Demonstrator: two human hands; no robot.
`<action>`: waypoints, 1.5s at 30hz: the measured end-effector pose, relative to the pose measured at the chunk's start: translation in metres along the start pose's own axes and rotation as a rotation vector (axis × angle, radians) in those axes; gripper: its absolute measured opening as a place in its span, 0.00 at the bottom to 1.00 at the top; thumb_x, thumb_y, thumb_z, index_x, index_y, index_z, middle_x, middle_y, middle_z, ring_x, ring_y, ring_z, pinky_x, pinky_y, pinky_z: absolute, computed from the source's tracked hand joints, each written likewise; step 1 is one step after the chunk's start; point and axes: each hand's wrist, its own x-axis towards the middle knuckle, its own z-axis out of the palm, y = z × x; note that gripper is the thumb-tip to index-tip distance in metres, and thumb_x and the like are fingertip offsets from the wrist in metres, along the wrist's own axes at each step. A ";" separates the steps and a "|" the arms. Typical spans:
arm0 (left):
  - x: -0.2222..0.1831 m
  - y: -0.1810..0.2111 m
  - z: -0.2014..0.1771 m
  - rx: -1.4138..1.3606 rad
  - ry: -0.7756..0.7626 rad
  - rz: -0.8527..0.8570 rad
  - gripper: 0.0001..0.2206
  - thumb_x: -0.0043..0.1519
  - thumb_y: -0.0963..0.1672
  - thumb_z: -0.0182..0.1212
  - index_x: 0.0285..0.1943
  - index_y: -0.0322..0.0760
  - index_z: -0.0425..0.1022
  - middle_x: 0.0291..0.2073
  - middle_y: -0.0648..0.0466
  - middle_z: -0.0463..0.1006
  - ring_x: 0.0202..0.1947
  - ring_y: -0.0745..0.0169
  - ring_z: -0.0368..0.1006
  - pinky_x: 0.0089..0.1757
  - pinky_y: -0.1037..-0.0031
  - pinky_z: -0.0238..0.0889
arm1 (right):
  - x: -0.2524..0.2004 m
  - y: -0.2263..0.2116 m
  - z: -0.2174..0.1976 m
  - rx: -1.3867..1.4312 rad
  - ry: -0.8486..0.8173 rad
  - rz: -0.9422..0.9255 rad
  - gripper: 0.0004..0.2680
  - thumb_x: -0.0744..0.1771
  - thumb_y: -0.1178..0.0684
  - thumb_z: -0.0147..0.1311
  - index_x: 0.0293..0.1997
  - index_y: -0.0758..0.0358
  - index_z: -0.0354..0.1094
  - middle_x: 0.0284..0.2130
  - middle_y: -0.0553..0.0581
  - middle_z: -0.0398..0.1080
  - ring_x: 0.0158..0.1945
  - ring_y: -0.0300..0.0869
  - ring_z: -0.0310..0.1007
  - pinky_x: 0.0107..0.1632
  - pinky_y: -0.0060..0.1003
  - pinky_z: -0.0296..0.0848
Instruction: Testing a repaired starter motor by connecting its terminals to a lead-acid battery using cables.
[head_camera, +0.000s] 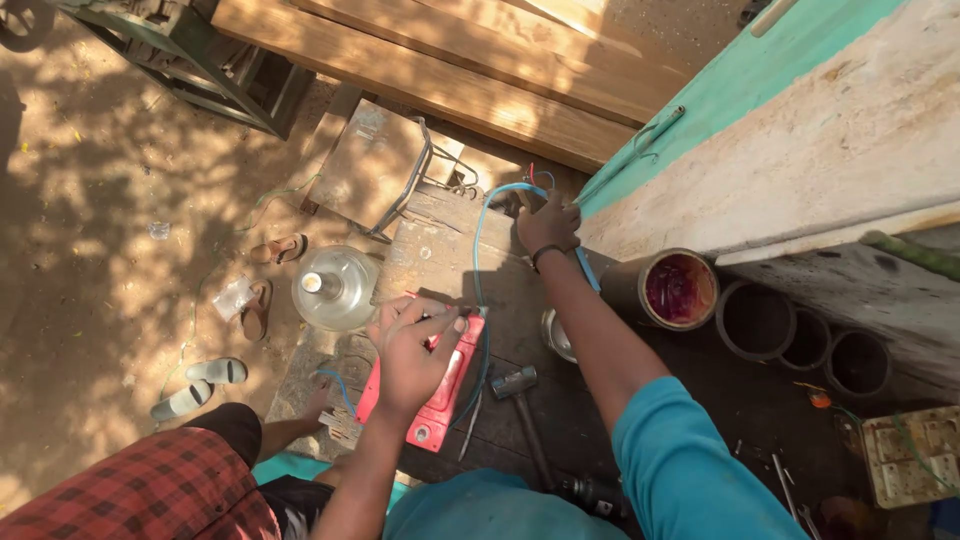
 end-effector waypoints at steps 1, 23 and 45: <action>0.002 -0.001 0.000 -0.012 -0.014 -0.003 0.08 0.59 0.48 0.68 0.43 0.48 0.87 0.39 0.66 0.80 0.50 0.60 0.65 0.54 0.62 0.46 | 0.017 0.022 0.037 -0.280 0.067 -0.047 0.22 0.51 0.37 0.69 0.45 0.50 0.80 0.36 0.68 0.75 0.43 0.65 0.76 0.38 0.68 0.71; -0.005 0.118 -0.076 -0.940 -0.189 0.208 0.25 0.67 0.45 0.61 0.70 0.26 0.58 0.54 0.43 0.75 0.58 0.59 0.70 0.58 0.66 0.60 | -0.211 -0.093 -0.371 0.706 -0.446 -0.415 0.12 0.65 0.62 0.61 0.55 0.63 0.71 0.37 0.56 0.77 0.36 0.38 0.79 0.36 0.32 0.75; -0.283 0.097 -0.019 -1.114 -0.290 -0.642 0.20 0.70 0.49 0.45 0.42 0.26 0.78 0.14 0.61 0.54 0.17 0.74 0.49 0.24 0.78 0.46 | -0.303 0.052 -0.394 1.339 -0.492 0.239 0.09 0.73 0.59 0.50 0.58 0.75 0.65 0.38 0.59 0.72 0.34 0.38 0.72 0.38 0.34 0.75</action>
